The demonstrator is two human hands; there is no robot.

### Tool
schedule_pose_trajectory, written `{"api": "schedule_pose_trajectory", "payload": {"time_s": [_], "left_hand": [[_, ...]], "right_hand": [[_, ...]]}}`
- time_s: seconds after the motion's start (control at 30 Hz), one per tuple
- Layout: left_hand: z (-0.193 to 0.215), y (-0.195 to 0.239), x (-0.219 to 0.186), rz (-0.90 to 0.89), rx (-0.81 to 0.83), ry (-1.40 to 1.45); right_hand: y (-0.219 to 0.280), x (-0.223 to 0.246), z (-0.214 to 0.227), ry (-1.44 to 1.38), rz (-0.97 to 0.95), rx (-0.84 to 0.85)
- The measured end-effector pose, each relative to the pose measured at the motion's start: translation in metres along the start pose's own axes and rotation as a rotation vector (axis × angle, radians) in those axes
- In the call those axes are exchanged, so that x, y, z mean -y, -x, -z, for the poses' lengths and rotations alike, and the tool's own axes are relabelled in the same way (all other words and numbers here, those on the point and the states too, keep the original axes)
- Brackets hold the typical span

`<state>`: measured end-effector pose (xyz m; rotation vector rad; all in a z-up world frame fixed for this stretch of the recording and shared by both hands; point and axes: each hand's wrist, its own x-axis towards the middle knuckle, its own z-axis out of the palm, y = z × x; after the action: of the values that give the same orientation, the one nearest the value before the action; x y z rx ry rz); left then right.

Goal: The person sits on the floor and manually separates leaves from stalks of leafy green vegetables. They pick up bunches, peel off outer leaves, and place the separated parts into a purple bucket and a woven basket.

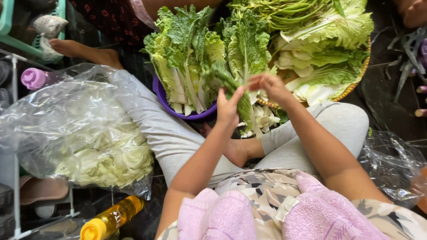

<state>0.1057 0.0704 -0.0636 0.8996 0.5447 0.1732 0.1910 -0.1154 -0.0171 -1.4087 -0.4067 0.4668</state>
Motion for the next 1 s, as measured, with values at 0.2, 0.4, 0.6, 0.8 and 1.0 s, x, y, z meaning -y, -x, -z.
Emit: {"api": "schedule_pose_trajectory", "payload": {"time_s": [0.2,0.4,0.6,0.8,1.0], "left_hand": [[-0.12,-0.045,-0.08,-0.161,0.17,-0.098],[-0.099,-0.154,-0.058,-0.252,0.106,-0.816],[-0.068,-0.074,0.025,-0.587,0.066,-0.883],[-0.07,-0.016,0.051,-0.153,0.145,-0.53],[-0.069,-0.03,0.055,-0.064,0.163,-0.34]], "right_hand": [[-0.005,0.018,-0.019,0.034,-0.069,-0.123],[-0.064,-0.061,0.031,0.562,-0.192,-0.554],[-0.073,-0.1,0.021,0.807,-0.32,-0.624],[-0.075,-0.069,0.015,0.701,-0.126,-0.41],[-0.034,0.012,0.038,0.791,-0.094,-0.087]]}}
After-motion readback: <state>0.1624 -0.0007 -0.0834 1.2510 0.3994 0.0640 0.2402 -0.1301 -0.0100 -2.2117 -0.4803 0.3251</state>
